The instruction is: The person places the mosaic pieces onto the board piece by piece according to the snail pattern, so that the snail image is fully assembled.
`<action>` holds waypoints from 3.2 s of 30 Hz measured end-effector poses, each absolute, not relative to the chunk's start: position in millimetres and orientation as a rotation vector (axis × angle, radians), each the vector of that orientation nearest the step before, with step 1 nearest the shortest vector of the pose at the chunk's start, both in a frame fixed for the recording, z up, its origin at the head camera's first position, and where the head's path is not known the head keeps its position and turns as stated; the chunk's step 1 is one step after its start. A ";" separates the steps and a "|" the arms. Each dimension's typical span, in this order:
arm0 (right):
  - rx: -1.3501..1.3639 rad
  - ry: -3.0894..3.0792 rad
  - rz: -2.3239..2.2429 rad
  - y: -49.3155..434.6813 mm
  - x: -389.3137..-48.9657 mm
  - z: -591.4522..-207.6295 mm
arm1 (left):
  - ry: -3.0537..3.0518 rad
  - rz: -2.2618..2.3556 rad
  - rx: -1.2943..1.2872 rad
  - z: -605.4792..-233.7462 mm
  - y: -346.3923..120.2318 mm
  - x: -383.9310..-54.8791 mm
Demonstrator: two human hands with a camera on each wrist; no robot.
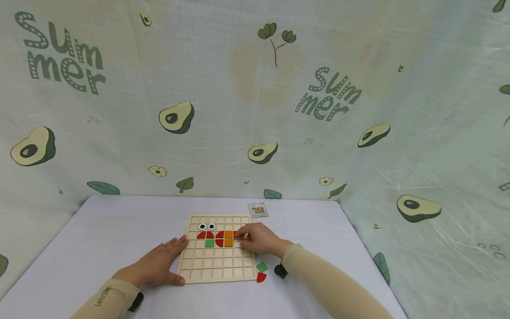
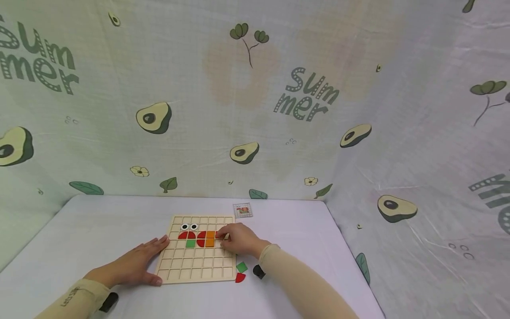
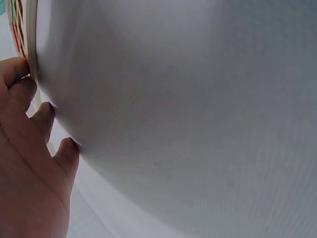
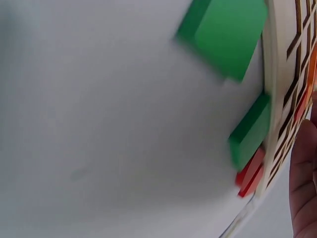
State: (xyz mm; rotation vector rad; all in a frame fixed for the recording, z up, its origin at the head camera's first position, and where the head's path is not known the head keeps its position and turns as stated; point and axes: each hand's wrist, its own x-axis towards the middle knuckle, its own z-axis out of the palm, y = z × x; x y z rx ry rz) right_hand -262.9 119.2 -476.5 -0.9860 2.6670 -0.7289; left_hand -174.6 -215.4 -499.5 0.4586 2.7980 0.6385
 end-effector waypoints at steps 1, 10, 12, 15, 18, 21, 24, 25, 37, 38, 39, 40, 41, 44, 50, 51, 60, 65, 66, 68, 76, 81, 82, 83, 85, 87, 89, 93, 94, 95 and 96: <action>-1.001 2.648 -0.734 115.7 -261.5 -476.4 | 2.797 0.641 0.461 -499.2 -215.7 -174.1; -1.007 2.600 -0.741 108.0 -259.3 -478.1 | 2.797 0.654 0.471 -498.0 -215.5 -174.5; -1.001 2.591 -0.751 109.2 -260.1 -478.3 | 2.799 0.651 0.470 -498.3 -215.4 -174.9; -0.993 2.575 -0.761 110.1 -260.1 -479.5 | 2.798 0.652 0.468 -498.6 -215.3 -174.7; -0.986 2.570 -0.761 109.7 -258.8 -480.3 | 2.797 0.650 0.467 -497.7 -215.1 -173.9; -0.992 2.578 -0.756 109.7 -257.7 -480.6 | 2.798 0.648 0.478 -496.6 -214.7 -173.1; -0.989 2.583 -0.756 111.3 -258.5 -479.7 | 2.795 0.662 0.481 -495.4 -214.4 -172.6; -0.980 2.587 -0.759 112.7 -259.1 -478.8 | 2.792 0.669 0.481 -494.9 -214.3 -172.4; -0.786 2.803 -0.711 162.8 -280.8 -476.1 | 2.789 0.681 0.480 -492.8 -214.5 -171.0; -0.782 2.807 -0.699 165.7 -282.1 -477.4 | 2.789 0.682 0.474 -492.6 -214.3 -170.7; -0.787 2.805 -0.694 168.2 -283.3 -478.9 | 2.787 0.682 0.468 -492.4 -214.1 -170.4; -0.787 2.803 -0.681 169.8 -284.1 -479.9 | 2.783 0.686 0.460 -492.4 -213.7 -170.2; -0.795 2.798 -0.671 171.0 -284.8 -481.3 | 2.782 0.686 0.454 -492.6 -213.4 -170.2; -0.801 2.793 -0.623 171.7 -285.6 -484.6 | 2.777 0.684 0.444 -493.5 -212.3 -169.9; -0.827 2.815 -0.521 169.6 -284.7 -485.9 | 2.782 0.684 0.467 -495.8 -212.3 -171.0; -0.845 2.825 -0.495 169.7 -284.8 -485.7 | 2.783 0.682 0.469 -496.1 -212.5 -171.2; -0.899 2.927 -0.350 175.7 -287.0 -486.6 | 2.790 0.667 0.450 -493.8 -214.1 -171.9; -0.861 2.900 -0.466 178.4 -285.8 -487.2 | 2.791 0.653 0.427 -494.1 -214.4 -170.9; -0.855 2.891 -0.478 178.4 -285.4 -487.0 | 2.790 0.655 0.431 -494.0 -214.4 -171.0; -0.857 2.879 -0.473 178.6 -284.3 -486.2 | 2.788 0.655 0.429 -494.0 -214.0 -171.0; -0.858 2.941 -0.325 184.1 -281.3 -485.6 | 2.790 0.666 0.449 -494.6 -214.5 -172.3; -0.797 2.896 -0.421 188.0 -280.6 -484.8 | 2.796 0.655 0.456 -494.9 -215.3 -173.2; -0.788 2.881 -0.442 188.5 -280.5 -484.8 | 2.795 0.653 0.453 -495.1 -215.3 -173.2; -0.780 2.866 -0.459 188.8 -280.5 -485.0 | 2.795 0.651 0.452 -495.3 -215.3 -173.4; -0.770 2.847 -0.479 189.3 -280.6 -485.2 | 2.793 0.647 0.451 -495.6 -215.0 -173.6; -0.778 2.851 -0.487 188.9 -281.0 -485.2 | 2.791 0.642 0.454 -495.4 -214.5 -173.7; -0.795 2.864 -0.487 188.0 -281.2 -484.5 | 2.792 0.636 0.452 -495.1 -213.8 -173.7; -0.848 2.866 -0.501 184.0 -282.8 -483.7 | 2.795 0.637 0.453 -494.7 -213.5 -173.9; -0.857 2.860 -0.493 183.3 -283.4 -484.2 | 2.794 0.639 0.446 -494.7 -213.4 -173.6; -0.865 2.853 -0.482 182.7 -284.2 -484.9 | 2.793 0.641 0.446 -494.9 -213.4 -173.6; -0.875 2.846 -0.477 182.3 -284.7 -485.6 | 2.793 0.645 0.448 -494.8 -213.3 -173.8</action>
